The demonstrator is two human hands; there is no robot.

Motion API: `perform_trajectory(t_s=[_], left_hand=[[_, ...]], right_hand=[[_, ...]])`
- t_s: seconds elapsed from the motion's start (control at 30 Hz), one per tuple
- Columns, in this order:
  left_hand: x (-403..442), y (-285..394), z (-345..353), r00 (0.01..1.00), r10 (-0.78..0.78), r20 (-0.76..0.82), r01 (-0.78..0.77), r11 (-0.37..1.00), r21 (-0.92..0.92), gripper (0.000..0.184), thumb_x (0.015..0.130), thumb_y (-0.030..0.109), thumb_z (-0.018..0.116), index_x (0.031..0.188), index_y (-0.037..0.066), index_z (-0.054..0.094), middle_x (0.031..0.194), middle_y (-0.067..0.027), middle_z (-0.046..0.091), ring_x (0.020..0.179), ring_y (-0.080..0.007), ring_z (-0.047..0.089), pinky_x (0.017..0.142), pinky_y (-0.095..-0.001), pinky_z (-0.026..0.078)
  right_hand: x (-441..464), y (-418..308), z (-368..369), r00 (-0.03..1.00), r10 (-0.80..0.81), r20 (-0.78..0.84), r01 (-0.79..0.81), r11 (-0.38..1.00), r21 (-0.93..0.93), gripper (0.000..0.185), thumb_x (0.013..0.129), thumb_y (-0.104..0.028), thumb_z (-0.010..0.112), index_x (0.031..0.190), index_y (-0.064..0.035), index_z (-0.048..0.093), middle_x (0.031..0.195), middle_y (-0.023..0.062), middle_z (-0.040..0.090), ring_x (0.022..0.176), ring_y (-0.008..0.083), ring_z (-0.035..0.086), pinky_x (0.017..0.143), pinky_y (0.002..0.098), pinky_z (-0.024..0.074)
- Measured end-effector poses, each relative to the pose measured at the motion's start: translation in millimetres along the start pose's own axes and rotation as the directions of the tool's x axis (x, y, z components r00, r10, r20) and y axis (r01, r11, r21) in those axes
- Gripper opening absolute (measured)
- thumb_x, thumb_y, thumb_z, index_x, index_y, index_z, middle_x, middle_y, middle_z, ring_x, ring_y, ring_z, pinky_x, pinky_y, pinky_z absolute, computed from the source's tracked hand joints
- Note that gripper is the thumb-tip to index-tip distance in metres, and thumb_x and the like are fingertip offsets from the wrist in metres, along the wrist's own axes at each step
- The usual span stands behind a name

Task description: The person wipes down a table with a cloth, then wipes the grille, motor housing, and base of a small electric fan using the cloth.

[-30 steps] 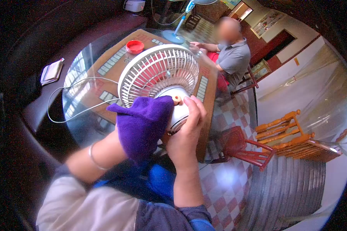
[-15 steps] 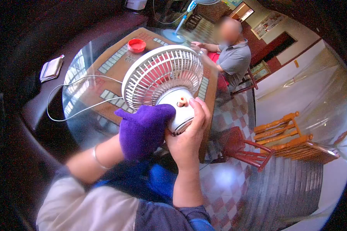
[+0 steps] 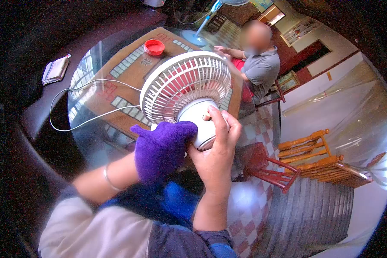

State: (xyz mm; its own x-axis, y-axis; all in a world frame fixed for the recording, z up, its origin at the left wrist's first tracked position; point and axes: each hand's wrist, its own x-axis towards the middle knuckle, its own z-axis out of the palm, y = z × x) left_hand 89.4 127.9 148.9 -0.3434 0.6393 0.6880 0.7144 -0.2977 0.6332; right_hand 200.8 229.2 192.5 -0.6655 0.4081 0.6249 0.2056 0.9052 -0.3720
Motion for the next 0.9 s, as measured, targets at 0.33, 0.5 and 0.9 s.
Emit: perform_trajectory(t_s=[0.33, 0.5, 0.9], left_hand=[[3.0, 3.8, -5.0, 1.000, -0.005, 0.019, 0.003, 0.996, 0.089, 0.024, 0.075, 0.007, 0.063, 0.099, 0.006, 0.059, 0.075, -0.0175, 0.063, 0.070, -0.0380, 0.065, 0.064, -0.0450, 0.052], [16.1, -15.5, -4.0, 0.988, 0.150, -0.025, -0.145, 0.982, 0.124, 0.052, 0.072, 0.013, 0.067, 0.122, 0.001, 0.057, 0.097, -0.0233, 0.065, 0.090, -0.0433, 0.064, 0.084, -0.0444, 0.053], [23.1, -12.3, -2.6, 0.985, 0.166, 0.053, -0.169, 0.984, 0.059, 0.041, 0.073, 0.010, 0.068, 0.113, 0.004, 0.061, 0.097, -0.0203, 0.066, 0.091, -0.0369, 0.067, 0.081, -0.0432, 0.053]], right_hand=[[-0.1, -0.5, 2.6, 1.000, 0.000, 0.002, 0.000, 1.000, 0.024, 0.086, 0.061, -0.005, 0.084, 0.138, -0.0140, 0.045, 0.123, 0.0165, 0.043, 0.115, 0.0356, 0.050, 0.101, 0.0446, 0.0418], [0.3, -8.0, 1.5, 0.999, 0.021, -0.043, -0.024, 0.997, -0.067, 0.088, 0.069, -0.006, 0.080, 0.144, -0.0098, 0.035, 0.128, 0.0180, 0.043, 0.119, 0.0362, 0.049, 0.103, 0.0454, 0.0395], [0.7, -11.0, 0.4, 0.996, 0.084, -0.015, -0.085, 0.993, -0.086, 0.093, 0.067, 0.008, 0.074, 0.147, -0.0089, 0.030, 0.133, 0.0208, 0.041, 0.125, 0.0421, 0.045, 0.106, 0.0478, 0.0385]])
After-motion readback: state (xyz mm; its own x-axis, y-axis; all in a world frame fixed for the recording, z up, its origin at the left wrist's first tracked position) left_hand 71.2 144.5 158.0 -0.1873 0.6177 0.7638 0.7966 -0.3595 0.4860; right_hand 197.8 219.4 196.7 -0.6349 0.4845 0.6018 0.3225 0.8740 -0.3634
